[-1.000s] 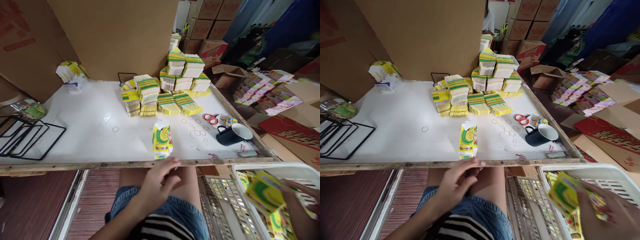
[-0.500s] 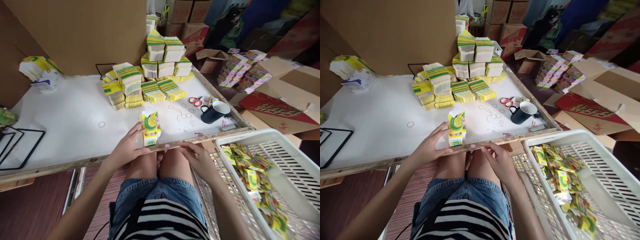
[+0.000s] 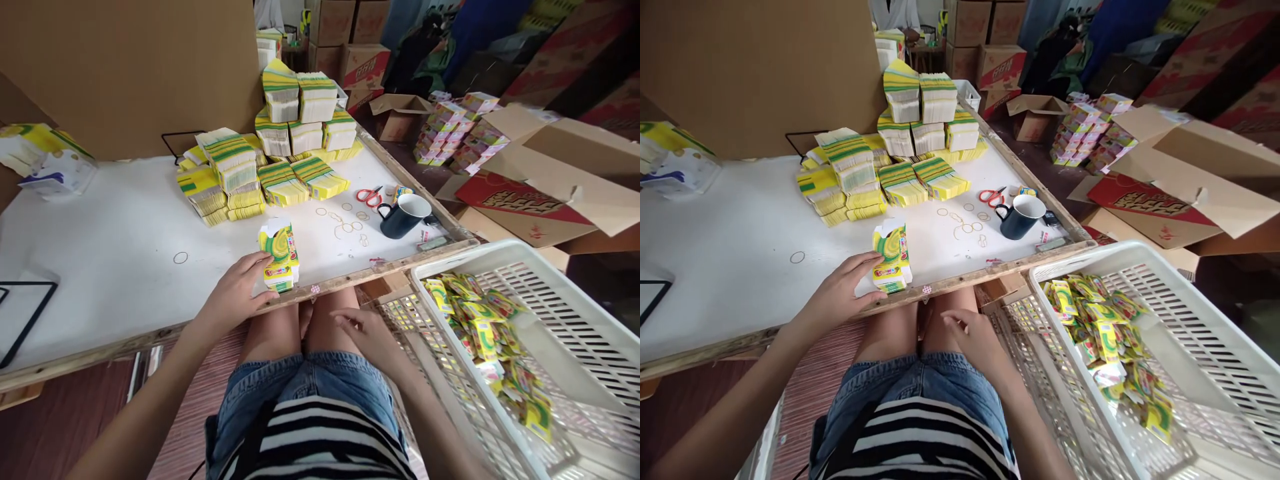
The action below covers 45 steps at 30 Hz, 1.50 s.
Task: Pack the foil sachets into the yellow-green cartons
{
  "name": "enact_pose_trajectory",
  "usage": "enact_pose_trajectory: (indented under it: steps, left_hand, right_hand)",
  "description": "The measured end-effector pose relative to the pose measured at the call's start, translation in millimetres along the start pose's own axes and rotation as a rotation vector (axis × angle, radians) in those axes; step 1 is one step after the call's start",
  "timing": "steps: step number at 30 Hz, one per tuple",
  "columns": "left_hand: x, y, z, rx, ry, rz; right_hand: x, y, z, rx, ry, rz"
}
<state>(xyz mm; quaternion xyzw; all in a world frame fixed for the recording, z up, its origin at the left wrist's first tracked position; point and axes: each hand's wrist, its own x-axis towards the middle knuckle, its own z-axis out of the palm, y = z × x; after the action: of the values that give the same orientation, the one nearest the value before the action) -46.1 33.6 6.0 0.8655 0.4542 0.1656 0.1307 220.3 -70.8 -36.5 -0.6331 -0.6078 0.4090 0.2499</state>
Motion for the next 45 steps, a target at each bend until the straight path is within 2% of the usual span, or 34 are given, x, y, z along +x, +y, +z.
enact_pose_trajectory:
  steps: [4, 6, 12, 17, 26, 30, 32, 34, 36, 37, 39, 41, 42, 44, 45]
  left_hand:
    - [6, 1, -0.6, 0.017, 0.039, -0.010]
    - [9, 1, -1.5, 0.015, 0.035, -0.009]
    - [17, 1, 0.2, 0.099, -0.019, 0.061]
    - [25, 3, -10.5, 0.068, -0.032, 0.075]
    - [30, -2, -25.5, -0.039, -0.055, 0.102]
    - [30, -7, -25.3, -0.062, 0.059, 0.146]
    - [27, -4, -23.4, -0.044, 0.190, 0.132]
    - [20, 5, -20.5, -0.021, 0.370, 0.130]
    - [10, 19, -16.1, 0.001, 0.519, 0.211]
    - [5, 27, -13.2, 0.040, 0.579, 0.350]
    - [-6, 43, -6.1, 0.058, 0.506, 0.585]
    - [-13, 55, 1.8, -0.088, 0.406, 0.661]
    - [-15, 59, 5.3, -0.196, 0.455, 0.611]
    - [-17, 64, 10.3, -0.513, 0.547, 0.278]
    - [-16, 65, 11.7, -0.739, 0.548, 0.087]
  right_hand:
    - [-8, -6, 18, 0.002, -0.186, -0.034]
    - [-10, -5, 20, -0.006, -0.218, -0.022]
    - [1, 10, 0, -0.007, -0.075, 0.027]
    - [16, 16, -16, 0.022, 0.026, -0.005]
    - [24, -2, -8, 0.152, 0.077, -0.074]
    - [26, -13, -11, 0.213, 0.096, -0.059]
    - [27, -21, -13, 0.317, 0.106, -0.060]
    - [29, -32, -14, 0.491, 0.101, -0.078]
    - [31, -45, -13, 0.694, 0.074, -0.097]
    - [33, -51, -12, 0.777, 0.061, -0.100]
    - [35, -62, -11, 0.868, 0.073, -0.085]
    - [37, -69, -11, 0.866, 0.135, -0.062]
    - [37, -71, -10, 0.854, 0.162, -0.057]
    - [36, -72, -7, 0.837, 0.155, -0.069]
    - [35, -72, -5, 0.838, 0.123, -0.081]
